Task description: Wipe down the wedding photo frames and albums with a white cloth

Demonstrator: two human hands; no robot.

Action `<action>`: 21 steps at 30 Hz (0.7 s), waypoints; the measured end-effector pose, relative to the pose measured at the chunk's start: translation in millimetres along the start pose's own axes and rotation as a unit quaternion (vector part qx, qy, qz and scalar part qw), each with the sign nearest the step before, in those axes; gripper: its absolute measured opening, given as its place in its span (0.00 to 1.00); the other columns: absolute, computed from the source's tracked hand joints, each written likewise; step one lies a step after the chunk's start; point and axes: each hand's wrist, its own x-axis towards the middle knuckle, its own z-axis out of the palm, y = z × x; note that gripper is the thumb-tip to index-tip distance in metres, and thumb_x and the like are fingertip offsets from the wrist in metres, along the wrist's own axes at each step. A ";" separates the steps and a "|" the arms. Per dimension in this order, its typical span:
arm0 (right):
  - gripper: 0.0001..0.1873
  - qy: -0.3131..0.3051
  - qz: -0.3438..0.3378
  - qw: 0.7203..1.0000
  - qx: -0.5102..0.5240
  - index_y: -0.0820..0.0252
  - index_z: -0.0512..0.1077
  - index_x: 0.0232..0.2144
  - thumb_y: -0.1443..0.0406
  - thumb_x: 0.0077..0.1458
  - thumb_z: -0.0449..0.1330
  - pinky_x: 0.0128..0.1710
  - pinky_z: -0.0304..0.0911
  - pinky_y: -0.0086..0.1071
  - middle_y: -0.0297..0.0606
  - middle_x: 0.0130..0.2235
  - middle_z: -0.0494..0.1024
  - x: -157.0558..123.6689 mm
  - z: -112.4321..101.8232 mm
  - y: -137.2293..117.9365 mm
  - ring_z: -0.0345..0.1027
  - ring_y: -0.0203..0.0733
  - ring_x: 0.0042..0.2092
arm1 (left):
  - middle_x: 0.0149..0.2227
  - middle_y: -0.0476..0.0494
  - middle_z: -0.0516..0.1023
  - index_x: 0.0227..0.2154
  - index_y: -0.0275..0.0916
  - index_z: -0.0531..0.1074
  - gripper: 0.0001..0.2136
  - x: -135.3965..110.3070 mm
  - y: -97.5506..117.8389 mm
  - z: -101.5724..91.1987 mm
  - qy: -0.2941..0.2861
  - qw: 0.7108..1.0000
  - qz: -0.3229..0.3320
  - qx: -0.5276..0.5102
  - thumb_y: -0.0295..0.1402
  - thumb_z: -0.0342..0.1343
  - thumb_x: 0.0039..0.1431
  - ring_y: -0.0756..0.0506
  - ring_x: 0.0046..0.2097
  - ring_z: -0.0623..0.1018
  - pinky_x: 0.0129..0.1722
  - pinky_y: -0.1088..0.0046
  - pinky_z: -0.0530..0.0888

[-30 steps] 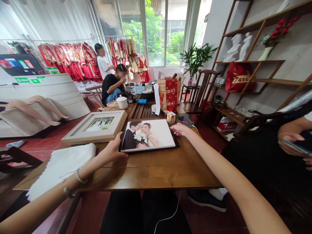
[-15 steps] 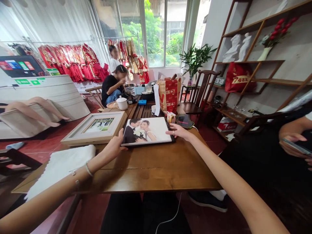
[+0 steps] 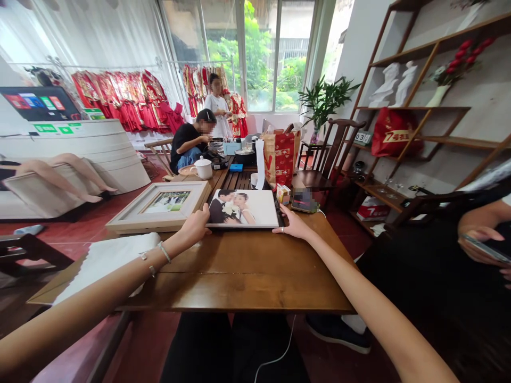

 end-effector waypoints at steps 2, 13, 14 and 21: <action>0.56 0.019 -0.005 1.000 -0.008 0.59 0.48 0.63 0.56 0.35 0.70 0.56 0.55 0.50 0.54 0.61 0.59 0.8 3.8 4.2 0.58 0.56 0.59 | 0.43 0.23 0.74 0.59 0.20 0.45 0.40 1.8 1.0 1.7 0.006 1.000 -0.008 0.004 0.25 0.61 0.49 0.35 0.48 0.75 0.42 0.70 0.70; 0.51 0.056 0.004 0.998 -0.038 0.61 0.54 0.60 0.54 0.37 0.68 0.56 0.56 0.47 0.54 0.59 0.61 0.8 14.2 1.3 0.60 0.55 0.57 | 0.44 0.25 0.74 0.58 0.22 0.49 0.33 6.3 5.2 0.0 0.017 0.999 -0.031 -0.009 0.20 0.56 0.49 0.36 0.48 0.75 0.43 0.70 0.70; 0.50 0.058 0.005 0.997 -0.041 0.62 0.54 0.60 0.54 0.37 0.68 0.56 0.56 0.47 0.55 0.58 0.62 0.3 15.0 0.1 0.60 0.55 0.57 | 0.43 0.24 0.74 0.58 0.22 0.50 0.33 6.5 4.9 -0.3 0.017 0.999 -0.031 -0.013 0.19 0.56 0.49 0.36 0.48 0.75 0.43 0.70 0.71; 0.47 0.065 0.008 0.995 -0.079 0.64 0.55 0.59 0.55 0.40 0.67 0.55 0.56 0.47 0.54 0.53 0.67 -3.0 17.9 -6.3 0.62 0.55 0.55 | 0.47 0.33 0.71 0.53 0.30 0.61 0.22 -2.0 1.9 0.5 0.033 0.998 -0.022 -0.056 0.28 0.57 0.57 0.41 0.47 0.74 0.44 0.64 0.72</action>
